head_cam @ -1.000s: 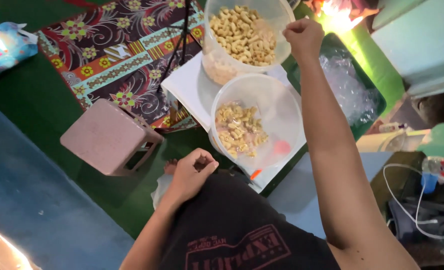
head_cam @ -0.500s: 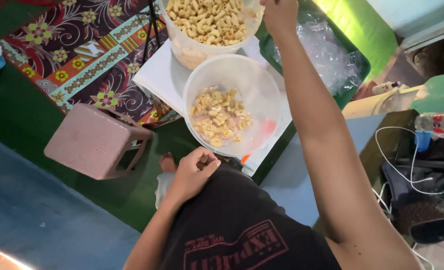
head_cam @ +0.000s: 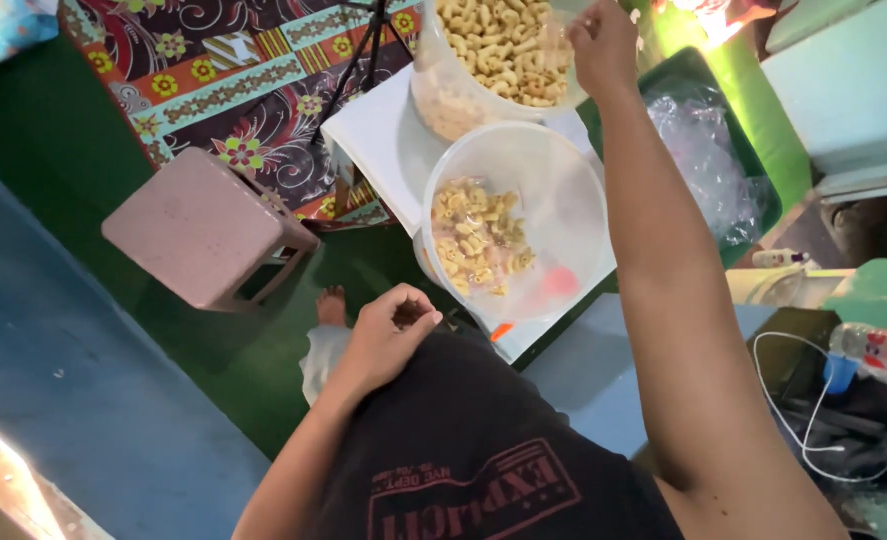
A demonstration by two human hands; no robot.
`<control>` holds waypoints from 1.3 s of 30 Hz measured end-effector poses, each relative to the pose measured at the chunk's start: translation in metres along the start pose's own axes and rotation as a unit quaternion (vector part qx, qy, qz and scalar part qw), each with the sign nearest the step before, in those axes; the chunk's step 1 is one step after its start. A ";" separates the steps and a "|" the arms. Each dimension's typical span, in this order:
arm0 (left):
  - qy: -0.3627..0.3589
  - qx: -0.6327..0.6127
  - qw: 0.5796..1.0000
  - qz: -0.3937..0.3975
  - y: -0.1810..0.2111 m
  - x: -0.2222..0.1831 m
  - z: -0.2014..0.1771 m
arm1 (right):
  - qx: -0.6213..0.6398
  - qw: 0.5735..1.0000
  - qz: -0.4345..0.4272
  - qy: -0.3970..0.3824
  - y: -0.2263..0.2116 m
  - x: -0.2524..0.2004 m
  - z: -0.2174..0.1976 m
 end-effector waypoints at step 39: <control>-0.070 0.302 0.938 0.157 0.069 0.063 0.075 | -0.018 0.990 0.077 0.115 0.001 -0.236 -0.216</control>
Point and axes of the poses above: each hand's wrist, its own x-axis towards the middle knuckle, its own z-axis out of the palm, y = z × x, the point moved 6 cm from there along x, towards the middle knuckle
